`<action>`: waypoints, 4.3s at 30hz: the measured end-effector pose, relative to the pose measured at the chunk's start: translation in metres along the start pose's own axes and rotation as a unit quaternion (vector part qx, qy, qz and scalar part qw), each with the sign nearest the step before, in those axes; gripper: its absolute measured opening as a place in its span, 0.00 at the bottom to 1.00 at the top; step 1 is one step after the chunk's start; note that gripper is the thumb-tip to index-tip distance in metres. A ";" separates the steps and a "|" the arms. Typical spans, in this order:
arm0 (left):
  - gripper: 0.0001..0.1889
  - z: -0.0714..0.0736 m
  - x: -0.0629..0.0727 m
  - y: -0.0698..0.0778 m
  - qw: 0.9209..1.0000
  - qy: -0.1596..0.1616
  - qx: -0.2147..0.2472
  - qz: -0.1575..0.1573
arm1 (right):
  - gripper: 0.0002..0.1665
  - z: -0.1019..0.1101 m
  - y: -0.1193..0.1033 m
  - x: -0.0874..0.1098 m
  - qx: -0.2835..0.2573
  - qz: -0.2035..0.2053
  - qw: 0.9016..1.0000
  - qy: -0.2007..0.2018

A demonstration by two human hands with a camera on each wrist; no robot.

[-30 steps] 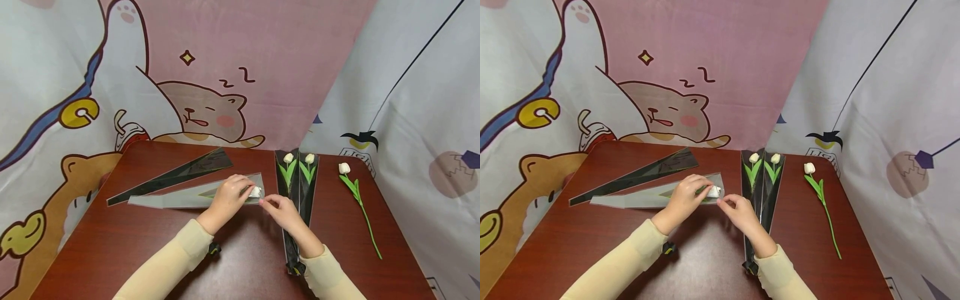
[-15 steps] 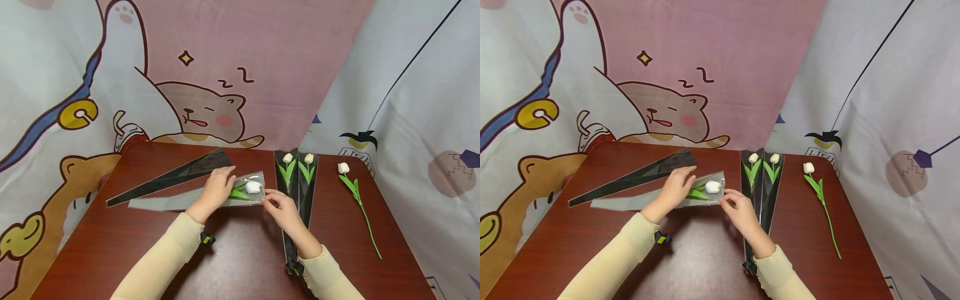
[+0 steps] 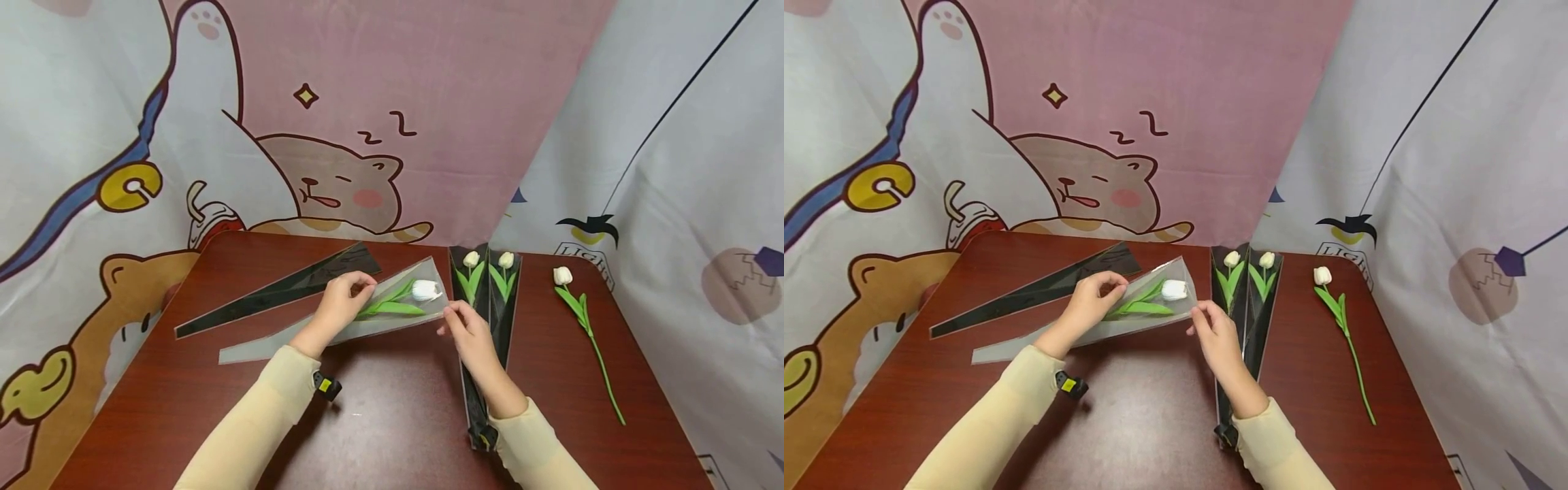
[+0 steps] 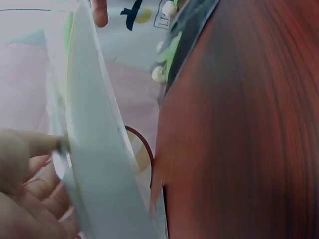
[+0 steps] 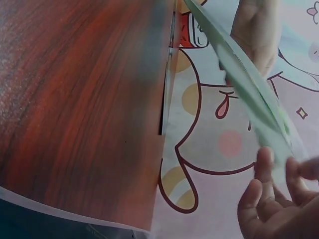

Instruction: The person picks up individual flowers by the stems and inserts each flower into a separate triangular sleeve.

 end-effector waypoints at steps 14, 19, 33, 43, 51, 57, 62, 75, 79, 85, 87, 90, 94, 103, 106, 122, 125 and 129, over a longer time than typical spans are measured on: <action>0.06 0.001 0.004 0.044 0.969 0.155 0.167 -0.099 | 0.33 -0.016 -0.005 -0.007 -0.295 -0.056 0.954 -0.003; 0.05 0.005 0.014 0.073 0.955 0.173 0.202 -0.131 | 0.25 -0.032 -0.001 -0.006 -0.215 -0.065 0.971 -0.076; 0.10 -0.003 0.021 0.094 0.959 0.098 0.241 -0.115 | 0.11 -0.008 -0.024 -0.019 -0.139 0.033 0.989 0.040; 0.13 -0.031 0.020 0.062 0.976 0.047 0.194 -0.090 | 0.12 0.024 -0.039 -0.046 -0.020 0.048 0.999 -0.008; 0.05 -0.048 0.023 0.062 0.985 0.045 0.120 -0.113 | 0.14 0.030 -0.018 -0.062 -0.028 0.009 0.998 -0.050; 0.05 -0.071 0.022 0.053 0.990 0.042 0.112 -0.080 | 0.15 0.030 -0.003 -0.069 0.036 -0.028 0.998 -0.049; 0.05 -0.091 0.020 0.038 0.992 0.035 0.119 -0.023 | 0.17 0.027 0.029 -0.079 0.105 -0.067 0.990 -0.066; 0.05 -0.130 0.025 0.010 0.990 0.008 0.089 0.105 | 0.16 0.015 0.081 -0.085 0.192 -0.141 0.965 -0.113; 0.06 -0.136 0.028 0.009 0.990 -0.005 0.077 0.114 | 0.15 0.013 0.088 -0.086 0.239 -0.141 0.954 -0.113; 0.09 -0.140 0.030 0.008 0.992 -0.026 0.059 0.111 | 0.15 0.012 0.088 -0.086 0.286 -0.130 0.942 -0.116; 0.10 -0.141 0.030 0.008 0.992 -0.030 0.051 0.108 | 0.15 0.013 0.088 -0.086 0.288 -0.130 0.942 -0.115; 0.12 -0.142 0.029 0.008 0.993 -0.039 0.036 0.104 | 0.15 0.013 0.089 -0.086 0.288 -0.132 0.941 -0.115; 0.15 -0.143 0.028 0.011 0.993 -0.057 0.022 0.106 | 0.15 0.014 0.090 -0.089 0.298 -0.135 0.939 -0.111; 0.19 -0.143 0.025 0.018 0.993 -0.064 0.016 0.098 | 0.15 0.014 0.091 -0.095 0.340 -0.138 0.925 -0.095; 0.21 -0.143 0.025 0.021 0.992 -0.079 0.014 0.100 | 0.15 0.014 0.092 -0.096 0.348 -0.140 0.923 -0.090; 0.21 -0.099 0.012 -0.011 0.993 -0.039 0.004 0.107 | 0.19 0.002 0.075 -0.101 0.273 -0.106 0.955 -0.054; 0.22 -0.078 0.005 -0.029 0.994 -0.014 -0.039 0.104 | 0.21 -0.015 0.063 -0.102 0.197 -0.108 0.972 -0.060; 0.23 -0.050 -0.005 -0.052 0.990 0.022 -0.107 0.095 | 0.25 -0.042 0.056 -0.099 0.047 -0.178 0.979 -0.088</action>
Point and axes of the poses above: each hand's wrist, its own x-axis away from the middle knuckle, its own z-axis out of the back of the hand, y = z × x, the point moved 4 cm from there along -x, towards the middle knuckle, and after that the axes turned 4 degrees about y, right-handed, at the moved point
